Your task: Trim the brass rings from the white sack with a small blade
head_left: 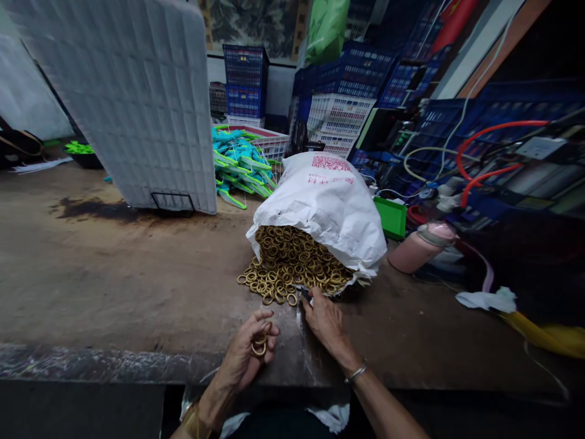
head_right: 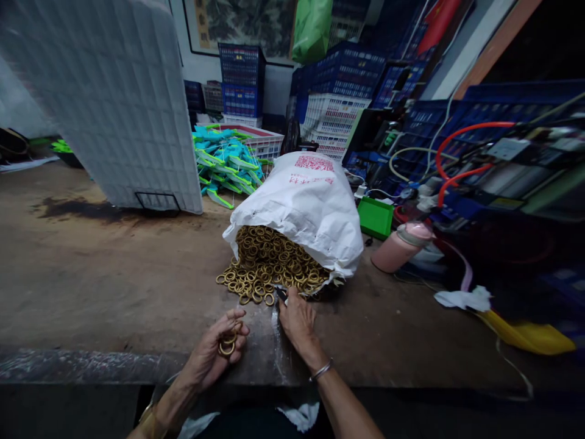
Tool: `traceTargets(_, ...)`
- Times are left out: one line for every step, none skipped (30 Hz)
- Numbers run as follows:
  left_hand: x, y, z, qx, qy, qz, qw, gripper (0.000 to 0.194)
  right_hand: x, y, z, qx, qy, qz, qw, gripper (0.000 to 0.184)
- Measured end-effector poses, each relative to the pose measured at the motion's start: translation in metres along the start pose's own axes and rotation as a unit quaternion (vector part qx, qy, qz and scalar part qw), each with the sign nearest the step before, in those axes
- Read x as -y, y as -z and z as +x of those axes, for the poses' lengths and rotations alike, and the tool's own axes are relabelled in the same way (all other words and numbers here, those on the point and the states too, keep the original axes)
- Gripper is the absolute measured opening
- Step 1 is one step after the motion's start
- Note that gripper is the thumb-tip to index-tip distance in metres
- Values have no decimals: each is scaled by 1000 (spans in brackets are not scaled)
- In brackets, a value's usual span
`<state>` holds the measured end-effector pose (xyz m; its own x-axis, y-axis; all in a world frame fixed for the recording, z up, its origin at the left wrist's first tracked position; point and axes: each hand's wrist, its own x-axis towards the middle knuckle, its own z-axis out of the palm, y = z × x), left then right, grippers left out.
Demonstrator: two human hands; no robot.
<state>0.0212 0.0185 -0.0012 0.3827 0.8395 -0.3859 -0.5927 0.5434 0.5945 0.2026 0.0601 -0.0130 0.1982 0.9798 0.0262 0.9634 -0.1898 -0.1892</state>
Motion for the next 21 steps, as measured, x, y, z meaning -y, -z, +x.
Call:
traceTargets(0,1,0,3,13,-12,1000,22,1,0,1,1,-1,3,1000,18)
traceTargets(0,1,0,4,24,-22,999,20,2,1,1,2,-2,7,1000,18)
traceTargets(0,2,1,1,31,-31,999,17,3,1,2,3,-1,12,1000,18)
traceTargets(1,2,2,-6,35,-37,999,15,3,1,2,4,-1,17,1000,18)
traceTargets(1,2,3,-16,38,-41,998,14,3,1,3,6,-1,22,1000,18)
traceTargets(2,2,4,-25,38,-43,998,15,3,1,3,8,1,26,1000,18)
traceTargets(2,2,5,-31,36,-42,998,16,2,0,3,9,3,30,1000,18)
traceTargets(3,1,6,-33,33,-39,998,16,2,0,3,9,6,34,999,18)
traceTargets(3,0,8,-32,29,-32,999,16,1,-1,2,8,10,37,999,17)
traceTargets(4,-1,9,-27,25,-23,999,16,0,-1,1,6,15,40,999,17)
traceTargets(4,-2,10,-23,20,-13,999,16,0,-2,0,4,19,43,999,17)
traceTargets(4,-3,11,-20,17,-3,1000,15,-1,-3,-1,2,22,44,999,17)
traceTargets(4,-4,11,-20,15,4,1000,15,-2,-3,-2,0,25,46,999,17)
traceTargets(4,-5,12,-21,13,10,1000,16,-3,-4,-3,-2,28,49,998,18)
traceTargets(5,-5,12,-22,11,13,1000,16,-4,-4,-4,-3,33,55,998,18)
traceTargets(5,-5,13,-25,8,15,1000,17,-5,-4,-4,-2,39,65,997,20)
traceTargets(5,-5,13,-27,6,17,999,18,-6,-4,-4,-1,48,77,996,21)
traceTargets(5,-5,13,-30,5,20,999,19,-7,-4,-4,-2,58,92,994,24)
traceTargets(5,-4,13,-33,4,24,999,19,-8,-4,-3,-4,68,106,992,26)
traceTargets(5,-3,13,-35,4,27,999,20,-8,-5,-2,-6,76,119,990,28)
traceTargets(5,-3,13,-37,4,30,999,21,-7,-5,-1,-8,83,129,988,29)
